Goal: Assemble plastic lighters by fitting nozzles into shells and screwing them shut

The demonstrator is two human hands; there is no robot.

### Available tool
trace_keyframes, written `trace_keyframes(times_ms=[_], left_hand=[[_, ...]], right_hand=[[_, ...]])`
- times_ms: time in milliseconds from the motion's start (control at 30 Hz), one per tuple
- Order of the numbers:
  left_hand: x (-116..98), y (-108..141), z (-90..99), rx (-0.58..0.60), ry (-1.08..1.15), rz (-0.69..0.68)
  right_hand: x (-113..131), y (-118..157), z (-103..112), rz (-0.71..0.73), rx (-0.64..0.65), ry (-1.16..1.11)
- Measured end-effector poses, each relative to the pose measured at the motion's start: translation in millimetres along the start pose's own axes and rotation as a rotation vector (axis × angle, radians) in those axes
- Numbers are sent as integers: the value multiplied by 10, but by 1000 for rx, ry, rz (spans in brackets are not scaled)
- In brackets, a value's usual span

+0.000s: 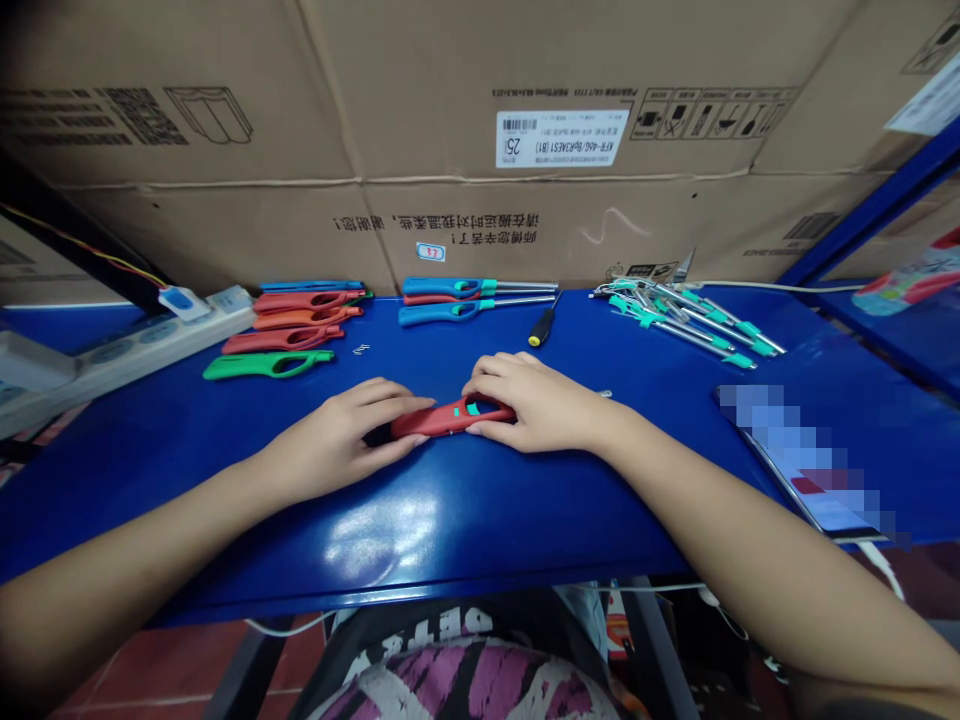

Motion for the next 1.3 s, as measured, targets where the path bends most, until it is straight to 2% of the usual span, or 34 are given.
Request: trace_keyframes(times_ms=[433, 600, 700, 867, 1033, 1167, 1300], left_hand=[[14, 1, -55, -9, -2, -28], [-29, 16, -91, 53, -171, -51], [-18, 17, -97, 33, -219, -46], [43, -2, -46, -68, -82, -12], [1, -15, 24, -78, 19, -18], [-8, -20, 41, -93, 17, -20], [78, -10, 11, -126, 10, 29]], right_hand=[[-73, 3, -12, -24, -1, -49], [-27, -4, -42, -18, 26, 87], [2, -9, -70, 3, 42, 179], [16, -7, -96, 29, 67, 221], [84, 14, -83, 71, 69, 254], [83, 20, -22, 22, 58, 254], [-8, 18, 61, -79, 12, 231]])
Point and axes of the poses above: each hand's wrist, its own y-axis away from the middle knuckle, its own z-axis out of the back of the hand, x = y × z, the point moved 8 cm from there along -y, towards the middle knuckle, and after that the axes turned 14 degrees about -y, right-handed, at the moved point
